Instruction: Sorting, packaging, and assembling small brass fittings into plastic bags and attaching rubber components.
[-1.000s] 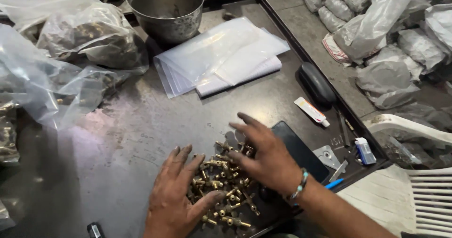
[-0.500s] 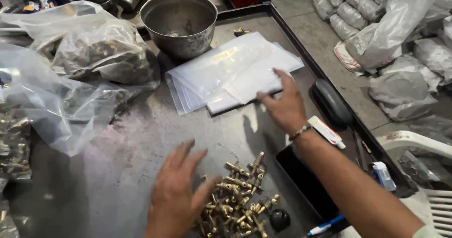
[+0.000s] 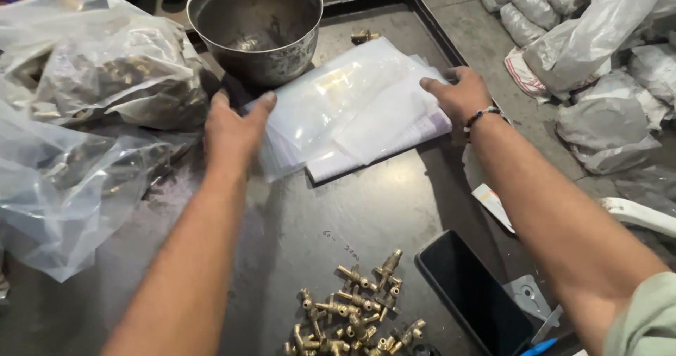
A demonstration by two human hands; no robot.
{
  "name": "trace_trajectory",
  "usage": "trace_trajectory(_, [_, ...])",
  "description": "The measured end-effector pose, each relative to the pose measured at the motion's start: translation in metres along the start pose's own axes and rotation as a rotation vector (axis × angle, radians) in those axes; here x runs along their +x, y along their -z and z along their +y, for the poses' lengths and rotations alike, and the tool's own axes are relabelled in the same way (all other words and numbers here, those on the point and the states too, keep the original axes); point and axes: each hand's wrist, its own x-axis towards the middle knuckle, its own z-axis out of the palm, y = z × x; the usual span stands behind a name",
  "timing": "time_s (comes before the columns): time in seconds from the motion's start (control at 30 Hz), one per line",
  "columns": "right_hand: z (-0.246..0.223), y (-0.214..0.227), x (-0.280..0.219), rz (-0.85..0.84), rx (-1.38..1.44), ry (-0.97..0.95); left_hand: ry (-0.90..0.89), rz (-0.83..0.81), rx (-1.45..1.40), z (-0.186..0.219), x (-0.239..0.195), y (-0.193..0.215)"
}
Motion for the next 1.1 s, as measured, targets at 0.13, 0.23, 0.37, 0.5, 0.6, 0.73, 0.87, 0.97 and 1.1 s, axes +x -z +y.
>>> trace_trajectory(0.13, [0.006, -0.011, 0.000, -0.165, 0.104, 0.013, 0.062, -0.013, -0.049, 0.008, 0.009, -0.005])
trace_trajectory(0.23, [0.000, -0.016, -0.007, -0.046, 0.133, 0.086, 0.050, -0.030, 0.008, 0.015, 0.006, -0.010])
trace_trajectory(0.37, [-0.009, -0.025, -0.019, -0.027, -0.092, 0.285, 0.006, -0.145, 0.054, 0.026, -0.003, -0.012])
trace_trajectory(0.5, [-0.032, -0.025, -0.062, -0.057, -0.296, 0.345, -0.015, -0.226, 0.177, 0.023, -0.020, 0.003])
trace_trajectory(0.6, [-0.034, -0.027, -0.078, -0.153, -0.223, 0.293, -0.058, -0.238, 0.229, -0.007, -0.024, 0.024])
trace_trajectory(0.73, [-0.049, -0.026, -0.116, -0.299, -0.204, 0.321, -0.047, -0.240, 0.279, -0.026, -0.053, 0.078])
trace_trajectory(0.87, [-0.061, -0.043, -0.154, -0.516, -0.026, 0.307, -0.011, -0.287, 0.364, -0.065, -0.070, 0.132])
trace_trajectory(0.97, [-0.080, -0.059, -0.187, -0.645, 0.041, 0.257, 0.021, -0.285, 0.500, -0.067, -0.092, 0.168])
trace_trajectory(1.1, [-0.096, -0.094, -0.221, -0.822, 0.190, 0.239, -0.106, -0.249, 0.822, -0.047, -0.141, 0.194])
